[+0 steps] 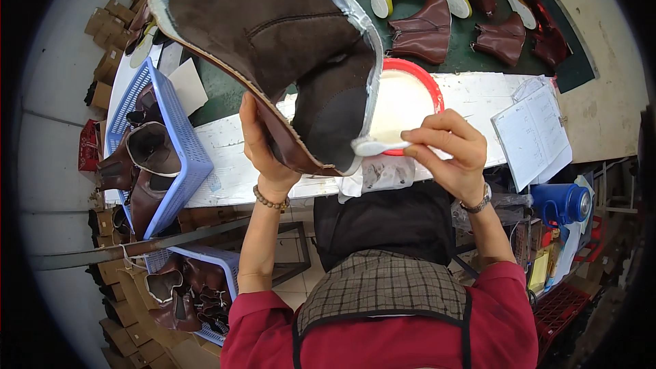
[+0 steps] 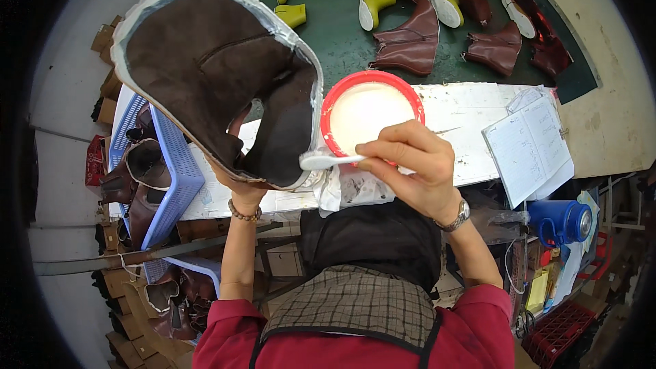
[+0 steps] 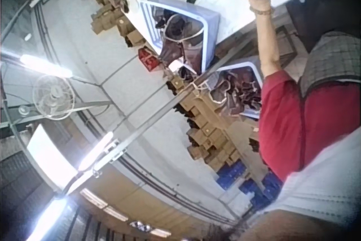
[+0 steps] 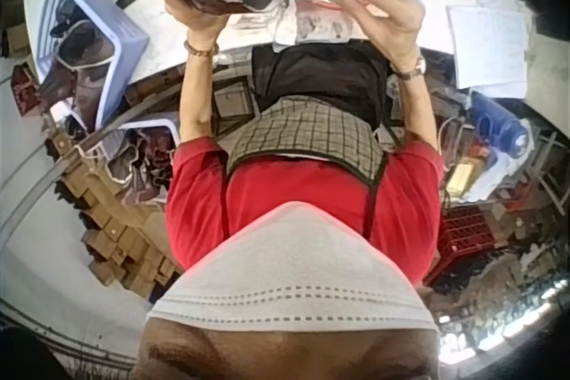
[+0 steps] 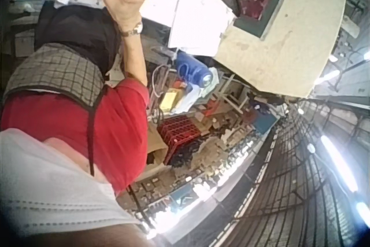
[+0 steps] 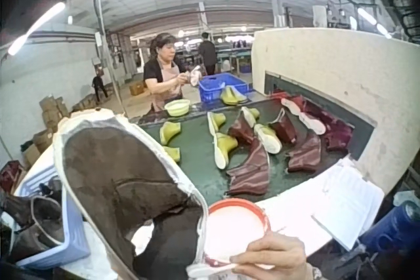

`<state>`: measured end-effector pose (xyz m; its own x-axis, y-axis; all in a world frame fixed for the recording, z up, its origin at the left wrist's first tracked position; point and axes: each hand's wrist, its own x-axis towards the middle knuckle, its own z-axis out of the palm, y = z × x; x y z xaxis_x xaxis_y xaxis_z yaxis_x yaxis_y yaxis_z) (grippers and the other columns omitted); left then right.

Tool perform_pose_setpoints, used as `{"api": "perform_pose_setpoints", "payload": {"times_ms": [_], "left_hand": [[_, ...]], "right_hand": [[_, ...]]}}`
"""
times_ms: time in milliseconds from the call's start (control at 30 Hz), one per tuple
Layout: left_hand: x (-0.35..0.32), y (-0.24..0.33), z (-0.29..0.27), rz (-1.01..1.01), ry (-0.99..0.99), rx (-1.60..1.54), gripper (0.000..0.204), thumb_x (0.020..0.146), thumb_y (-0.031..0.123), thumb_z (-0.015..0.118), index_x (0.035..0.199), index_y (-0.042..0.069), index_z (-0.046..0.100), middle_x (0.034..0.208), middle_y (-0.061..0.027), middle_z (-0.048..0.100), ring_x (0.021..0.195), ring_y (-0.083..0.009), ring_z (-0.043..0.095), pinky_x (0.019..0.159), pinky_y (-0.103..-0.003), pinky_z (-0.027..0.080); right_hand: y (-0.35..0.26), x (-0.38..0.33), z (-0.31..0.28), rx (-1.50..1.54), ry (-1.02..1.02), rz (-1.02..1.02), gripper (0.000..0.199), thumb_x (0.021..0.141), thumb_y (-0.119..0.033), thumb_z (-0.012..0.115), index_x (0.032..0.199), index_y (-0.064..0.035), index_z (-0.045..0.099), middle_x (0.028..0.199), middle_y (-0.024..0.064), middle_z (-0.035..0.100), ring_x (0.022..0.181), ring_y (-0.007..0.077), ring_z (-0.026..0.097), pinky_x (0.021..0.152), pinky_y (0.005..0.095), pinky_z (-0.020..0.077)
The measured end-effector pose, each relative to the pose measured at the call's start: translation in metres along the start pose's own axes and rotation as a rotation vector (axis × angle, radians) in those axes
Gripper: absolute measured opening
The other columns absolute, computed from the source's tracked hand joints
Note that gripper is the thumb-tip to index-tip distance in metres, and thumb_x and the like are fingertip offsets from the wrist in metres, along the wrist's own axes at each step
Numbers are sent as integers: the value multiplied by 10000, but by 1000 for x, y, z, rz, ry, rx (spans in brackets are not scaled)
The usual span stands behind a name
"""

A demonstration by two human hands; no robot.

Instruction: The person applies a white adhesive to the edges of brown boot uppers using a spoon. They scoop the adhesive from a red bowl and carefully spread it along the seams of the boot parts, handling them one at a time. The person works at a table in a workshop environment with other boot parts and tools visible.

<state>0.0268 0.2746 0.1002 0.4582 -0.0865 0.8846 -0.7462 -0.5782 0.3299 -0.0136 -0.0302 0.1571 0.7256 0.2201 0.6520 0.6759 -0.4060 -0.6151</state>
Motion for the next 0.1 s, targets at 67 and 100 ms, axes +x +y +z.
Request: {"api": "perform_pose_setpoints", "payload": {"times_ms": [67,100], "left_hand": [[-1,-8,4,30,27,-2,936,846,166,828,1556,-83,270,1517,-278,452,1321,-365,552,1092,-402,445],[-1,-8,6,32,26,-7,936,846,166,828,1556,-83,270,1517,-278,452,1321,-365,552,1092,-402,445]], "right_hand": [[-5,-2,1,22,-20,-11,268,730,-41,867,989,-63,802,890,54,679,738,160,659,627,288,535],[-6,-3,0,25,-36,-3,262,738,-51,866,991,-81,807,896,57,684,743,163,666,631,291,540]]}}
